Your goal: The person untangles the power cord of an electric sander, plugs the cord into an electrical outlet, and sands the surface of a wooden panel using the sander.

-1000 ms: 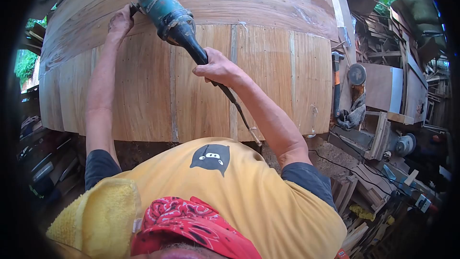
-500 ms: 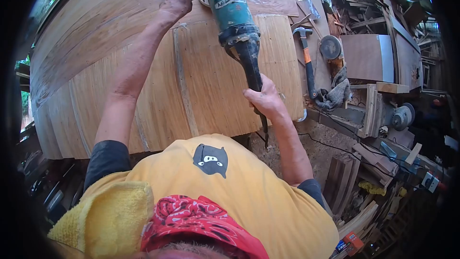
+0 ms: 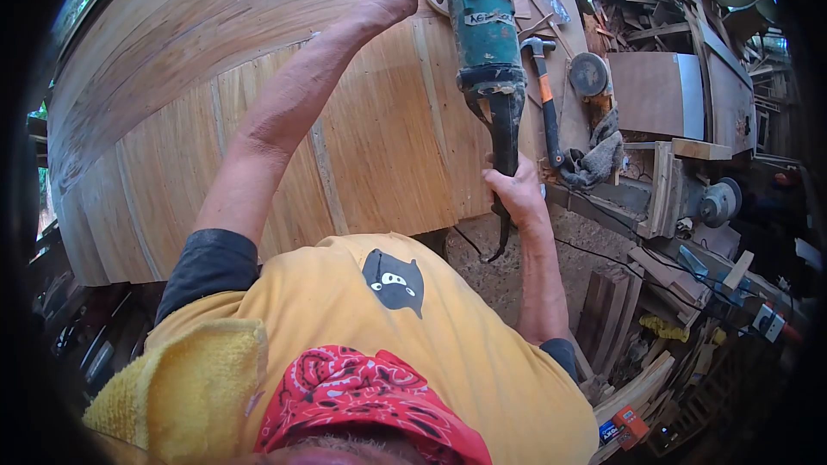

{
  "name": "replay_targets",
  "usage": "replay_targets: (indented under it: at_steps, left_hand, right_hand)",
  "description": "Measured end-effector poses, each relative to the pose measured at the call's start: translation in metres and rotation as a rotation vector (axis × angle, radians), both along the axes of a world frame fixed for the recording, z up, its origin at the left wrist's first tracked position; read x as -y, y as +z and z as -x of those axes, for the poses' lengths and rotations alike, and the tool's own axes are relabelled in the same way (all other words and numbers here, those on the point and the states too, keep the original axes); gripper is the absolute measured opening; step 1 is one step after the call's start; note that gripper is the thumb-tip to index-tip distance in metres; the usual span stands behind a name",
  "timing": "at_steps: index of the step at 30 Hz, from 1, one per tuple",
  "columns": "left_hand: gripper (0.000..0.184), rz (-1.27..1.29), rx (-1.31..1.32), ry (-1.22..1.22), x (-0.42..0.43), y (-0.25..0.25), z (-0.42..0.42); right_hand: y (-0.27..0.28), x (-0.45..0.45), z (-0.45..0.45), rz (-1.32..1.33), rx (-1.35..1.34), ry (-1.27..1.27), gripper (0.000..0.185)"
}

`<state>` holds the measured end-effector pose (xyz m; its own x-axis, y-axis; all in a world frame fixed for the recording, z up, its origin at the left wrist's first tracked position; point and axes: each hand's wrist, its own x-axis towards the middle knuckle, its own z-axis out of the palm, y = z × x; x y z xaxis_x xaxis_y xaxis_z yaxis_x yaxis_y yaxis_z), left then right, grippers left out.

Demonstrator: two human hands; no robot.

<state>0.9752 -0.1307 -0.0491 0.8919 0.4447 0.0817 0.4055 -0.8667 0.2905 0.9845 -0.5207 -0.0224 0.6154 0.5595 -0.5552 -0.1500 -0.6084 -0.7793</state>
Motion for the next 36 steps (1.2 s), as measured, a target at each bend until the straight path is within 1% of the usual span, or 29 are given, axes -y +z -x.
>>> replay_targets:
  at_steps: [2, 4, 6, 7, 8, 9, 10, 11, 14, 16, 17, 19, 21, 23, 24, 27, 28, 29, 30, 31, 32, 34, 36]
  left_hand:
    - [0.024, -0.03, -0.003, 0.078, -0.028, -0.012, 0.042]
    - [0.021, -0.083, -0.013, 0.173, -0.049, -0.012, 0.096]
    - [0.016, -0.13, -0.024, 0.247, -0.074, -0.018, 0.155]
    - [0.017, -0.138, -0.072, 0.301, -0.084, -0.017, 0.185]
    - [0.018, -0.16, -0.07, 0.343, -0.094, -0.022, 0.216]
    - [0.018, -0.185, -0.07, 0.386, -0.103, -0.025, 0.244]
    - [0.018, -0.198, -0.085, 0.428, -0.107, -0.024, 0.269]
    - [0.017, -0.208, -0.101, 0.471, -0.108, -0.021, 0.291]
    - [0.016, -0.189, -0.13, 0.53, -0.11, -0.018, 0.326]
    - [0.016, -0.192, -0.127, 0.477, -0.107, -0.023, 0.321]
    - [0.016, -0.192, -0.123, 0.454, -0.105, -0.026, 0.315]
    - [0.015, -0.233, -0.054, 0.367, -0.094, -0.028, 0.275]
    - [0.01, -0.251, -0.006, 0.271, -0.081, -0.031, 0.217]
    - [0.011, -0.203, -0.048, 0.218, -0.062, -0.018, 0.142]
    - [0.011, -0.183, 0.003, 0.155, -0.058, -0.018, 0.108]
    - [0.016, -0.084, 0.066, 0.0, -0.042, -0.009, -0.003]
    - [0.018, -0.083, 0.01, -0.035, -0.036, -0.006, -0.038]
    - [0.026, -0.073, -0.048, -0.033, -0.026, 0.001, -0.069]
    - [0.026, -0.042, 0.031, -0.1, -0.023, -0.001, -0.092]
    - [0.028, -0.037, 0.063, -0.13, -0.02, -0.004, -0.113]
    - [0.024, -0.008, 0.056, -0.154, -0.02, -0.003, -0.131]
    - [0.028, 0.097, 0.252, -0.264, -0.025, -0.008, -0.154]
    - [0.03, 0.078, 0.156, -0.241, -0.028, -0.002, -0.166]
  right_hand:
    - [0.004, -0.027, 0.018, -0.022, -0.042, 0.041, 0.028]
    - [-0.012, -0.048, 0.037, -0.047, -0.065, 0.149, 0.031]
    - [-0.008, -0.078, 0.063, 0.077, -0.078, 0.265, 0.033]
    - [-0.003, -0.093, 0.075, 0.072, -0.097, 0.331, 0.034]
    - [-0.001, -0.106, 0.086, 0.067, -0.121, 0.395, 0.035]
    - [-0.011, -0.116, 0.096, 0.009, -0.127, 0.454, 0.036]
    - [-0.02, -0.125, 0.104, -0.051, -0.131, 0.513, 0.037]
    - [-0.02, -0.135, 0.114, -0.051, -0.117, 0.549, 0.038]
    - [-0.017, -0.148, 0.128, -0.065, -0.07, 0.623, 0.042]
    - [-0.02, -0.14, 0.128, -0.102, -0.024, 0.625, 0.044]
    - [-0.02, -0.133, 0.123, -0.039, -0.034, 0.621, 0.047]
    - [-0.01, -0.111, 0.107, 0.033, -0.027, 0.54, 0.047]
    - [-0.006, -0.088, 0.082, 0.068, 0.004, 0.441, 0.046]
    - [-0.008, -0.063, 0.052, 0.067, 0.06, 0.321, 0.044]
    - [0.005, -0.06, 0.035, 0.072, 0.021, 0.239, 0.034]
    - [0.002, -0.037, -0.013, -0.017, -0.024, 0.035, 0.021]
    - [0.007, -0.033, -0.028, -0.046, -0.018, -0.019, 0.018]
    - [0.009, -0.026, -0.045, -0.071, -0.021, -0.046, 0.016]
    - [0.013, -0.022, -0.06, -0.073, 0.018, -0.058, 0.017]
    - [0.012, -0.018, -0.073, -0.091, 0.028, -0.069, 0.017]
    - [0.009, -0.017, -0.086, -0.109, 0.035, -0.078, 0.018]
    - [0.003, -0.014, -0.107, -0.121, 0.034, -0.064, 0.032]
    - [-0.001, -0.018, -0.116, -0.134, 0.023, -0.082, 0.033]
